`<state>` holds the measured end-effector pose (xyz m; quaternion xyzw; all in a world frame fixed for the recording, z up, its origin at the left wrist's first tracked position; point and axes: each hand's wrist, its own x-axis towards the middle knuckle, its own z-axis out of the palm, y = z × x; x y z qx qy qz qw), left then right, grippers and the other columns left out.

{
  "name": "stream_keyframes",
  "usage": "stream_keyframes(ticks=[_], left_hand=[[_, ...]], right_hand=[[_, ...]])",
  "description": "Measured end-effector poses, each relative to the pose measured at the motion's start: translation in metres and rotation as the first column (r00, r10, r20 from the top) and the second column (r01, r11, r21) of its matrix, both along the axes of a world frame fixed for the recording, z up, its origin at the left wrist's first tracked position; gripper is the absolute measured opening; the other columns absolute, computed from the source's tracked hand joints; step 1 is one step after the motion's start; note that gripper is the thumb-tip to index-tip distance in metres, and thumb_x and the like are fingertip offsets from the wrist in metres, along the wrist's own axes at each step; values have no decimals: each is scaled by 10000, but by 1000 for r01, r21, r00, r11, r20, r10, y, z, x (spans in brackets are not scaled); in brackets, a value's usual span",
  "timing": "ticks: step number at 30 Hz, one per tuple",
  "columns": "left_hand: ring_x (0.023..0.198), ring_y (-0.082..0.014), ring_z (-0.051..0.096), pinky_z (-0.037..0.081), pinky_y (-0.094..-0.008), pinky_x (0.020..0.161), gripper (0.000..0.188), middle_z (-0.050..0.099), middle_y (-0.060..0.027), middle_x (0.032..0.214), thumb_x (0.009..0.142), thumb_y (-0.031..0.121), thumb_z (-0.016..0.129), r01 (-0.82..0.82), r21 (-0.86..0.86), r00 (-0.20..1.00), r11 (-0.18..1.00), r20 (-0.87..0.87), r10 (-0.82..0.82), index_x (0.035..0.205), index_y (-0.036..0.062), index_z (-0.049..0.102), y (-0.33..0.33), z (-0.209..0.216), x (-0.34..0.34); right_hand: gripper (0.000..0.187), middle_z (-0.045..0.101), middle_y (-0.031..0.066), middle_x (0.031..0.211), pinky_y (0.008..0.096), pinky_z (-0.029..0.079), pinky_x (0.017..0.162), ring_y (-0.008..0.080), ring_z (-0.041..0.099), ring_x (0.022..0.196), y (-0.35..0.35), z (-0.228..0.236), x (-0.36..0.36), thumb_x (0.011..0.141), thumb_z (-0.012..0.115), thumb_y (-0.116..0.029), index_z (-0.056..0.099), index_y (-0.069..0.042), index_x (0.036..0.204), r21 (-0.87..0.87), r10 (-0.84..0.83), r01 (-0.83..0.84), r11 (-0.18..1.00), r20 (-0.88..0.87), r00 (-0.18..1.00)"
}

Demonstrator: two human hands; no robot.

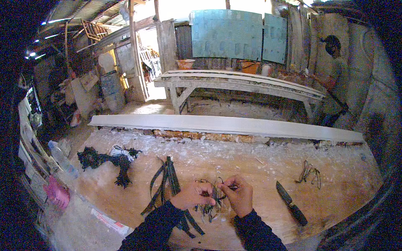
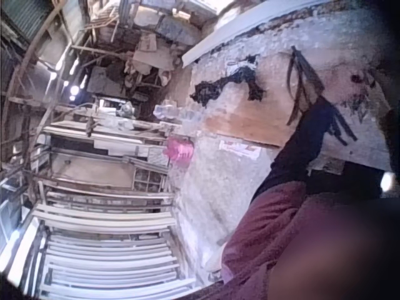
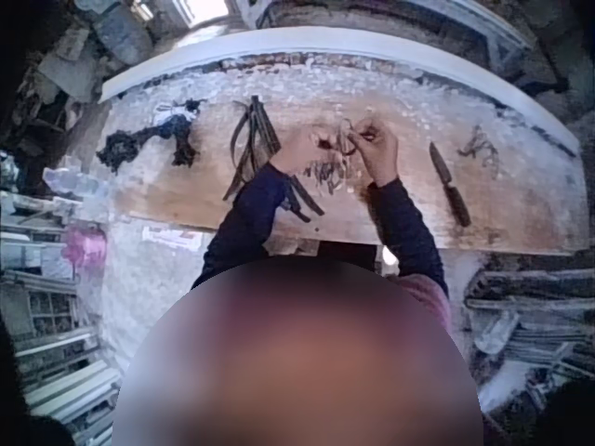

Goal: The person ties black rubber bands into loops by hand on a wooden workbench. They repeatedly pick up bands, form loops, and place them into a growing pile.

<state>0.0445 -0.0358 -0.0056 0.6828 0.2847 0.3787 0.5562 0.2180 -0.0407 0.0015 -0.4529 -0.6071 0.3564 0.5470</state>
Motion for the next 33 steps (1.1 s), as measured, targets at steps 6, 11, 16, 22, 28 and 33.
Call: stream_keyframes(ticks=[6,11,16,22,28,33], left_hand=[[546,-25,351,286,-199,494,264,395,67,574,746,253,685,237,45,960,970,-161,-227,679,67,510,-8,12,5],[488,-26,297,264,-200,452,249,321,77,521,744,222,688,103,20,987,994,-124,-100,676,72,502,-4,17,-1],[521,-34,340,293,-199,469,184,369,61,567,728,103,655,-506,150,858,849,-12,514,687,68,479,9,9,-3],[604,-47,448,373,-189,572,105,492,20,657,697,-10,601,-707,-116,667,698,220,712,769,27,535,19,12,-14],[701,-79,512,417,-207,656,79,561,-18,734,711,-29,582,-589,-274,724,760,240,647,783,-1,567,16,18,-15],[683,-80,532,418,-200,655,68,573,-5,720,728,-1,602,-556,-183,799,811,150,582,794,0,585,19,10,-15]], right_hand=[[113,570,27,745,220,442,594,95,542,688,7,-7,7,707,641,10,544,-27,750,31,-113,110,993,150,982],[36,587,56,849,236,441,694,116,554,718,19,-9,6,764,598,-22,571,-14,785,310,-216,155,938,172,961],[47,586,44,836,235,423,702,114,543,761,17,-5,14,758,624,-49,589,-29,781,-44,22,-27,999,-111,994],[53,576,51,897,260,395,767,134,526,845,-1,12,4,733,651,-58,607,-44,759,-167,330,-402,900,-340,881],[77,573,72,951,320,351,884,177,510,960,-13,23,-4,714,673,-84,653,-67,787,-131,607,-625,770,-155,780],[95,585,72,897,344,357,883,194,512,979,-7,18,-1,677,692,-39,617,-73,724,-34,622,-634,773,-161,766]])
